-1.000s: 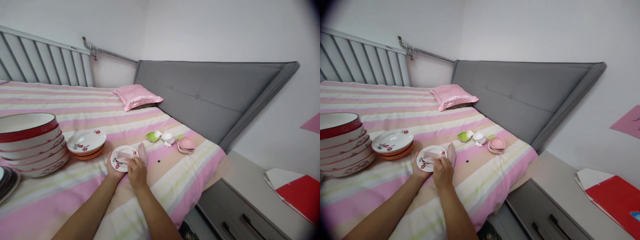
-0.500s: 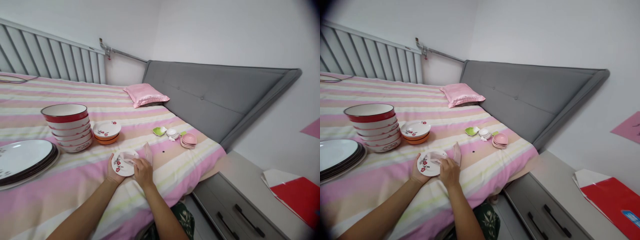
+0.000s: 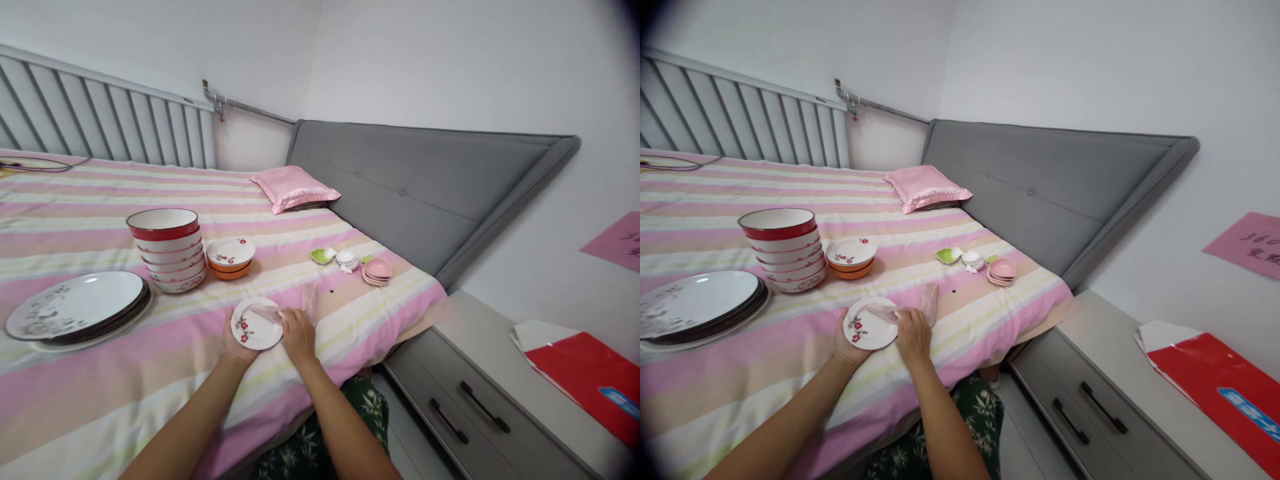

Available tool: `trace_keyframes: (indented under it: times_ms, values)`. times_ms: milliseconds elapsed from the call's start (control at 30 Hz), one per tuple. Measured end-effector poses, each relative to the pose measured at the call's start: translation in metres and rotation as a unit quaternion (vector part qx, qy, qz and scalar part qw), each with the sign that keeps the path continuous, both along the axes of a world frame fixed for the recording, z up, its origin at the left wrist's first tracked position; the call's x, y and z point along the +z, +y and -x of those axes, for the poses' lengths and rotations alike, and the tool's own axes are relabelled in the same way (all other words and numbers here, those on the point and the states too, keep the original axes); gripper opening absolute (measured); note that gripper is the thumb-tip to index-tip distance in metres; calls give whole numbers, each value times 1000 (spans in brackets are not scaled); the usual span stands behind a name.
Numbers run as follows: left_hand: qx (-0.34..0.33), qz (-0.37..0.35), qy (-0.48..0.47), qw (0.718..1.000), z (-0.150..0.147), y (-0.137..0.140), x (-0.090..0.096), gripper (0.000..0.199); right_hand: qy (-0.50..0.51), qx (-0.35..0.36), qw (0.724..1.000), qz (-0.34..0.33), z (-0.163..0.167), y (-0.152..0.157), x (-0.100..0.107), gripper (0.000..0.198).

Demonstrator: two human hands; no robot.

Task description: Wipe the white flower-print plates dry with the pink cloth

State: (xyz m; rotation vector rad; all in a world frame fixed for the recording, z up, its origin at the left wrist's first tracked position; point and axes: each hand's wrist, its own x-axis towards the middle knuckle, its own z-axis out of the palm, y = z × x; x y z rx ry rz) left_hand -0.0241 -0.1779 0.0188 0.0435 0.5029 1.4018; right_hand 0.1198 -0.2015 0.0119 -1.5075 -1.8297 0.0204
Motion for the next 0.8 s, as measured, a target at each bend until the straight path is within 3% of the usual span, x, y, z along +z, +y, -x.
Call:
trace_keyframes:
  times_ms: [400,800]
  values:
    - [4,4,-21,1000,3,-2,-6,53,56,-43,997,-15,6,-1,-11,25]
    - [-6,10,-20,1000,2,2,-5,46,94,-64,993,-28,5,1,-12,22]
